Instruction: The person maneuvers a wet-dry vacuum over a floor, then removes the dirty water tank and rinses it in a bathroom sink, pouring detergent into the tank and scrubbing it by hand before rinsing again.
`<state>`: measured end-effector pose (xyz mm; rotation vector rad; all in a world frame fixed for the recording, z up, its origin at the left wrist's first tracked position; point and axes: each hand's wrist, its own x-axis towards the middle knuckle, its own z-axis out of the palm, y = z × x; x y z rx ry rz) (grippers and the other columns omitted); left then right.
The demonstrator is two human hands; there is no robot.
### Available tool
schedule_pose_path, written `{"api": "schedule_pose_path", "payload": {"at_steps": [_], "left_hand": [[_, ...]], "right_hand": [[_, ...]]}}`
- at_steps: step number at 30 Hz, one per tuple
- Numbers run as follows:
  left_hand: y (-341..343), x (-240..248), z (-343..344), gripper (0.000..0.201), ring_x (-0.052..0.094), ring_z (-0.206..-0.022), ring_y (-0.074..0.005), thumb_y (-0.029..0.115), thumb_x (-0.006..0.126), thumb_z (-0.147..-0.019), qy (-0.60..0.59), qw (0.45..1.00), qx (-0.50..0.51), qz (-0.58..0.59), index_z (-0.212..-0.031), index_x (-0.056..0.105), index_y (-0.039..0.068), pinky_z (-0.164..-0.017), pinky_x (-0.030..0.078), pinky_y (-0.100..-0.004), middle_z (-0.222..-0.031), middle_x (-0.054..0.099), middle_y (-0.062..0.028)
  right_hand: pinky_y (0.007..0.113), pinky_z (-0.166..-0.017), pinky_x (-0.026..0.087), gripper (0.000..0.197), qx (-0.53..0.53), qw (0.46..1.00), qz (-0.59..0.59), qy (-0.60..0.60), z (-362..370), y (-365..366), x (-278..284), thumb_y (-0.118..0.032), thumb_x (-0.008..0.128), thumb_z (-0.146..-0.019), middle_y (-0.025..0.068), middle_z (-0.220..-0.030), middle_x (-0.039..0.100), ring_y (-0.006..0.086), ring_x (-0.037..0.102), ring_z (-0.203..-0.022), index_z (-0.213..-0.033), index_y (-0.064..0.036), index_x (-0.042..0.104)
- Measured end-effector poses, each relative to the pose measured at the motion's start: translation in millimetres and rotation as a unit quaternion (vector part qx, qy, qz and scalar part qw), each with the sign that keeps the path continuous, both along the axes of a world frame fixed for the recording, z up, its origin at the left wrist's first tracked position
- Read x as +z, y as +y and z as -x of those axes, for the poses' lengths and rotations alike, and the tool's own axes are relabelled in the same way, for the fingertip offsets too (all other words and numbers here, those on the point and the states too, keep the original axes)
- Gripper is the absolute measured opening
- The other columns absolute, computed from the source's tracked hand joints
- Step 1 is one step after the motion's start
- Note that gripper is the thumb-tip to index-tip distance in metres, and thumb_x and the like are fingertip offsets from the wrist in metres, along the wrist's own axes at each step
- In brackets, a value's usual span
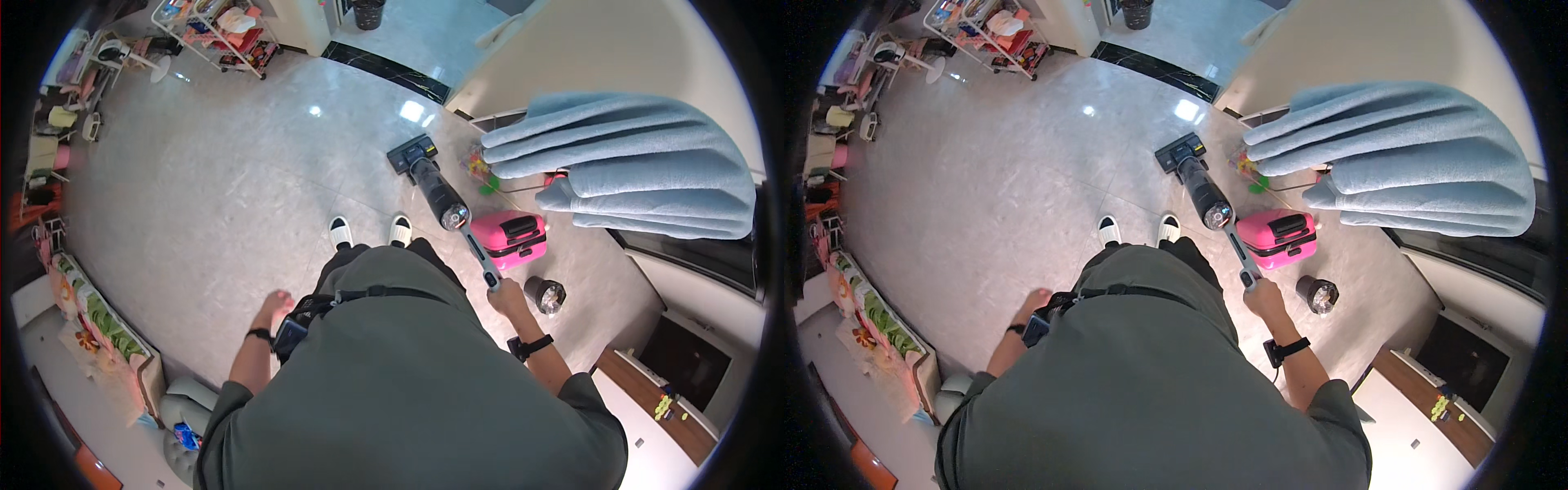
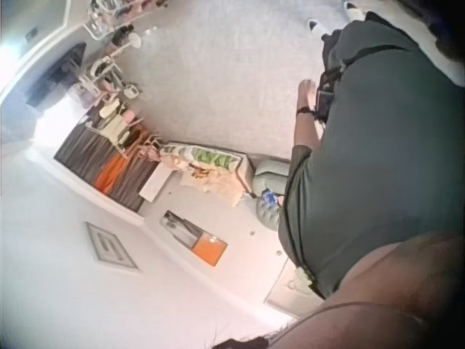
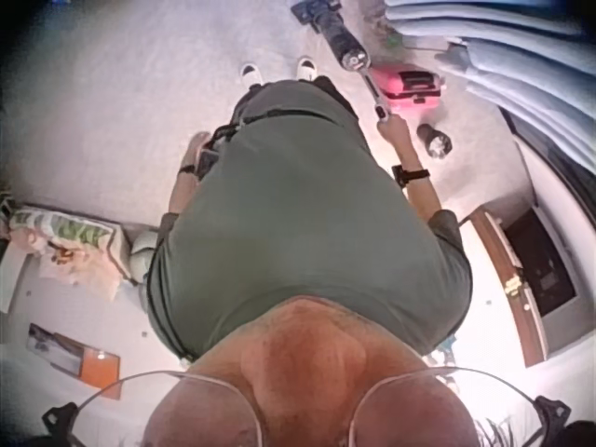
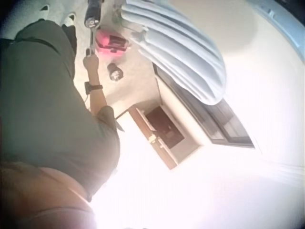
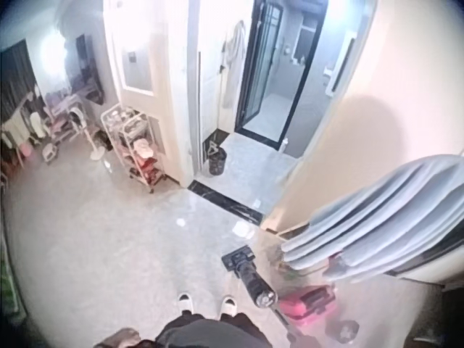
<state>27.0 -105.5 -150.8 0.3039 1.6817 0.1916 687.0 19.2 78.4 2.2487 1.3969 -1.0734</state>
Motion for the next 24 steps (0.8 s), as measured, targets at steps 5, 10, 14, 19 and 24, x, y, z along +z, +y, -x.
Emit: {"api": "schedule_pose_path", "payload": {"at_steps": [5,10,14,19,24], "left_hand": [[109.7,10.2,5.2,0.029,0.065,-0.092,-0.0211,0.028,0.055,-0.095,-0.002,0.999,-0.045,-0.021,-0.117,0.059,0.010,-0.076,0.053,-0.0401,-0.104,0.070,-0.0096],[90.2,15.2,34.3,0.027,0.066,-0.090,-0.0205,0.026,0.055,-0.095,0.004,0.998,-0.046,-0.053,-0.115,0.060,0.009,-0.076,0.053,-0.0388,-0.102,0.070,-0.0088],[19.3,-2.5,86.9,0.028,0.065,-0.088,-0.0194,0.026,0.056,-0.094,-0.010,1.000,-0.004,-0.009,-0.117,0.058,0.009,-0.072,0.052,-0.0377,-0.101,0.070,-0.0090],[-100.5,14.6,116.0,0.022,0.064,-0.083,-0.0197,0.026,0.054,-0.094,0.048,0.995,0.052,0.064,-0.109,0.061,0.011,-0.068,0.051,-0.0375,-0.096,0.069,-0.0073],[-149.5,-1.6,114.6,0.024,0.065,-0.080,-0.0228,0.028,0.055,-0.094,0.027,0.988,0.038,0.149,-0.105,0.061,0.008,-0.070,0.052,-0.0427,-0.093,0.068,-0.0091]], "right_hand": [[0.046,-0.071,0.054,0.033,0.015,0.998,-0.053,-0.014,30.2,18.8,-49.9,-0.027,0.068,-0.078,0.0265,-0.080,0.068,0.0379,0.070,-0.080,-0.092,0.0025,0.069],[0.042,-0.057,0.050,0.031,-0.049,0.994,-0.050,0.086,80.1,65.0,-112.2,-0.026,0.069,-0.078,0.0177,-0.068,0.066,0.0270,0.067,-0.061,-0.079,0.0048,0.064],[0.033,-0.047,0.043,0.025,-0.175,0.957,-0.062,0.224,123.9,111.3,-139.1,-0.023,0.071,-0.081,0.0068,-0.060,0.059,0.0167,0.056,-0.048,-0.071,-0.0018,0.061],[0.030,-0.042,0.042,0.020,-0.301,0.894,-0.065,0.325,163.9,127.1,-137.6,-0.016,0.071,-0.083,0.0034,-0.056,0.053,0.0149,0.051,-0.044,-0.072,-0.0059,0.058],[0.030,-0.040,0.045,0.016,-0.300,0.896,-0.043,0.325,149.1,73.7,-140.3,-0.013,0.067,-0.087,0.0043,-0.056,0.054,0.0153,0.050,-0.041,-0.076,-0.0037,0.060]]}}
